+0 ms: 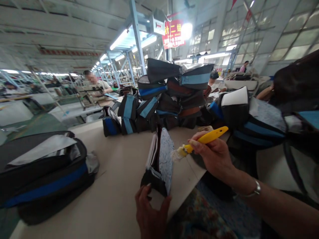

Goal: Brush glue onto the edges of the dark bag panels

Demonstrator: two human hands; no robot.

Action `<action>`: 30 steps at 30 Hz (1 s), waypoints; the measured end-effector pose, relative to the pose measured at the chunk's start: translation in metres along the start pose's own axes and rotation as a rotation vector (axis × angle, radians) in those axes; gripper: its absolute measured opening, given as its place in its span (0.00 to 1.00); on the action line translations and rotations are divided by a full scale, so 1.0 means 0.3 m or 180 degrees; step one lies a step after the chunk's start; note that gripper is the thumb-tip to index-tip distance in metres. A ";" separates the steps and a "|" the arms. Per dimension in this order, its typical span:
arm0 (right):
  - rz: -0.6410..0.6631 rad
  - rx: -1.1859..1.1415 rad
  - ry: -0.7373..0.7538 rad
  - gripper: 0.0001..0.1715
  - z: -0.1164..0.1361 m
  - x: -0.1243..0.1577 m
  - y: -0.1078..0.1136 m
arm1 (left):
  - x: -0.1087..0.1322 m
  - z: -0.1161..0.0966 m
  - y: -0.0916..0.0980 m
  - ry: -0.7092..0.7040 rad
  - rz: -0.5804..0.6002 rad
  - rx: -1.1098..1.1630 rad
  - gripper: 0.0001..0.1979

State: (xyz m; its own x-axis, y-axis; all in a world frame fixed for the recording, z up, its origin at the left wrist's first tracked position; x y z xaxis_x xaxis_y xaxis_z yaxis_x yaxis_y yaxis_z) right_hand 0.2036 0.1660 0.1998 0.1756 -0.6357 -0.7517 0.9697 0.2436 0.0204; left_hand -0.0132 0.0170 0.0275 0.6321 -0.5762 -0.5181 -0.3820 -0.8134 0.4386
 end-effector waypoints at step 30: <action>0.0856 0.0526 0.2191 0.04 0.319 -0.115 -0.284 | -0.241 -0.107 0.054 0.2252 0.1028 0.2405 0.26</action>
State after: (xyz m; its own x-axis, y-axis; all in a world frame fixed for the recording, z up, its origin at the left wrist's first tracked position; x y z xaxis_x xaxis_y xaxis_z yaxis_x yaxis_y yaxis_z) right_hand 0.1311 0.0971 0.2871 0.3164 0.0444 -0.9476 0.9308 0.1784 0.3191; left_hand -0.0434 0.0480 0.0957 0.5803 -0.7925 0.1878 -0.7636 -0.6096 -0.2127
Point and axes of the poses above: each hand's wrist, its own x-axis away from the middle knuckle, its own y-axis out of the back of the hand, z = x × y, the point moved 10 cm from there along -x, towards the middle knuckle, and after that the axes turned 11 degrees about y, right-handed, at the moved point
